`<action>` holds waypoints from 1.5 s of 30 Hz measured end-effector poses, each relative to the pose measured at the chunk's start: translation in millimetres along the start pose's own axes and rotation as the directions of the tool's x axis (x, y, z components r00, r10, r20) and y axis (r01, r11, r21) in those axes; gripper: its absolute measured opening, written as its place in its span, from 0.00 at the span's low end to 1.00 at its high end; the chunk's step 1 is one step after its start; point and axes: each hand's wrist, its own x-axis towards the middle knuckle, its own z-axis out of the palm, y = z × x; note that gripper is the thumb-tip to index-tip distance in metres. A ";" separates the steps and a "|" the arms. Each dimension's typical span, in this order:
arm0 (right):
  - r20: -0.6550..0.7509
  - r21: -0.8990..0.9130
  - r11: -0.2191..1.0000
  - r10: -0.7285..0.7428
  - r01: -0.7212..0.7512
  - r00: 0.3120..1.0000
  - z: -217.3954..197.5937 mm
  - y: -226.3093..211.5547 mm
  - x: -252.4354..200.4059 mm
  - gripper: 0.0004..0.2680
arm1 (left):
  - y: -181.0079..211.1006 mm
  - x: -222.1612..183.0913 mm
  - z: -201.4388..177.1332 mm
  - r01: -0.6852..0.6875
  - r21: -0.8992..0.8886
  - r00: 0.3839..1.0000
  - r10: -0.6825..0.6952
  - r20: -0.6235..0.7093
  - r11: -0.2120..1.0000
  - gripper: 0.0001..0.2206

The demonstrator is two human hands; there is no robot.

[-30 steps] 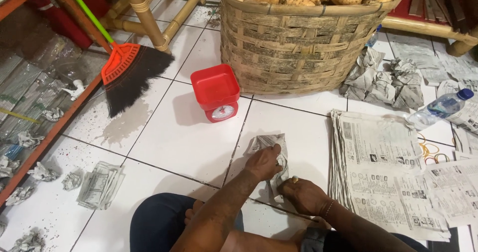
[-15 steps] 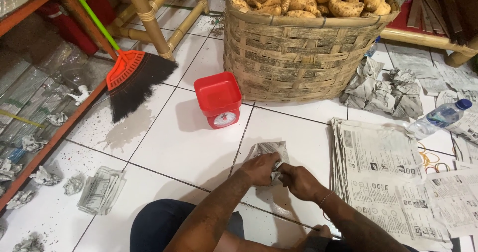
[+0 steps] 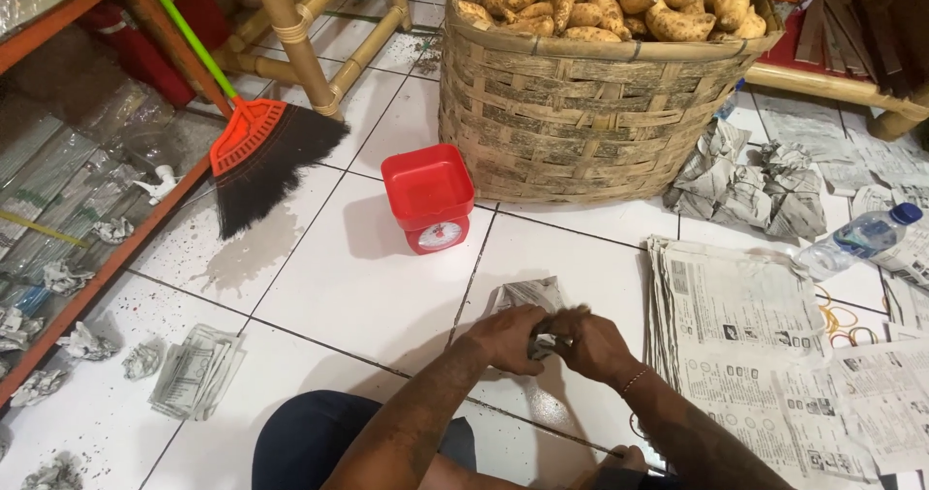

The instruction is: A person is sitting on the floor, picking tubers from a large basket, placing them in a red container, and wrapping them in newspaper.

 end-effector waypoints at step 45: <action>-0.006 0.107 0.971 0.214 -0.212 0.977 -1.3 23.5 40.9 0.04 | -23.3 31.0 46.0 0.184 -0.143 0.838 -0.231 -0.494 0.972 0.20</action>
